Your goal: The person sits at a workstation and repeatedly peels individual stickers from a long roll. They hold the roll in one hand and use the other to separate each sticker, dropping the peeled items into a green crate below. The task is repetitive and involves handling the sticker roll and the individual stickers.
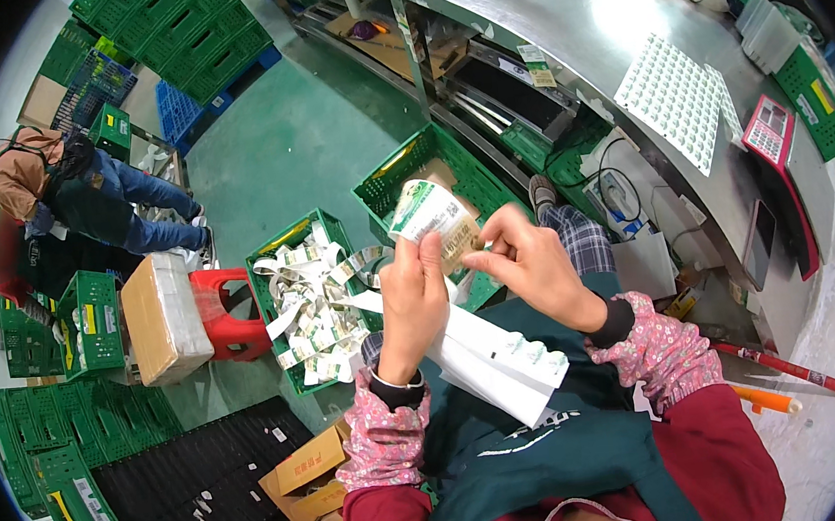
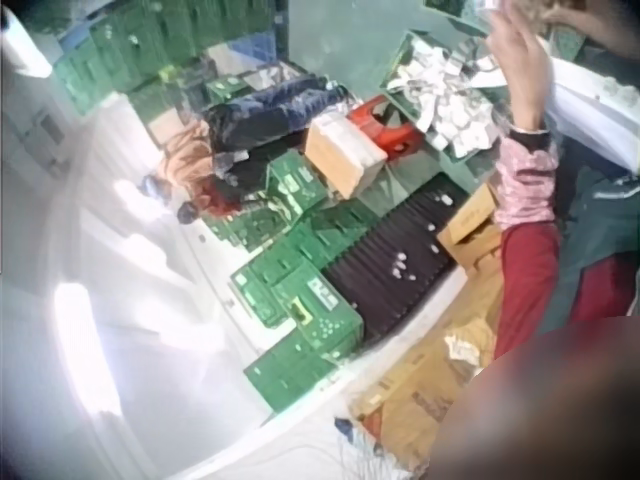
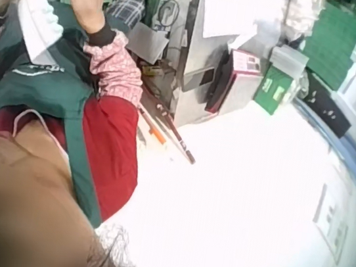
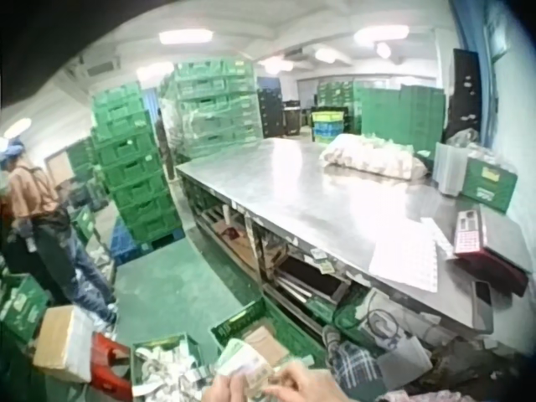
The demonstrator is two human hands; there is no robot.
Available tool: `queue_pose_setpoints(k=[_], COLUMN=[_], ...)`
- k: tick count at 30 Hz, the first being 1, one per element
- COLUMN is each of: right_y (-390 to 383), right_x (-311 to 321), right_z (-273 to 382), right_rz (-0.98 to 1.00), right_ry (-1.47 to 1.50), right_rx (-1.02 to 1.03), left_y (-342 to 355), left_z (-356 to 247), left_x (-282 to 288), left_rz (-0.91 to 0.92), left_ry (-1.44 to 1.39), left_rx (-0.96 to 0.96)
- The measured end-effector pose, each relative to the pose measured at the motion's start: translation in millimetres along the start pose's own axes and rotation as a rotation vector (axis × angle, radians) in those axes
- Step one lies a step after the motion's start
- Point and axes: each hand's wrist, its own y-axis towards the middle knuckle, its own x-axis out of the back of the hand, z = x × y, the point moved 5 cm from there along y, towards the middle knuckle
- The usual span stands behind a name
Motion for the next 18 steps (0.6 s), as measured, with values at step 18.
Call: queue_pose_setpoints(k=[18], right_y=[42], right_x=[14], right_z=[24], right_rz=[0.123], right_ry=[0.636], right_rx=[-0.136], left_y=[-22], left_z=[25], left_x=[-23], left_rz=[0.291], left_ry=[-0.228], left_rx=[0.254])
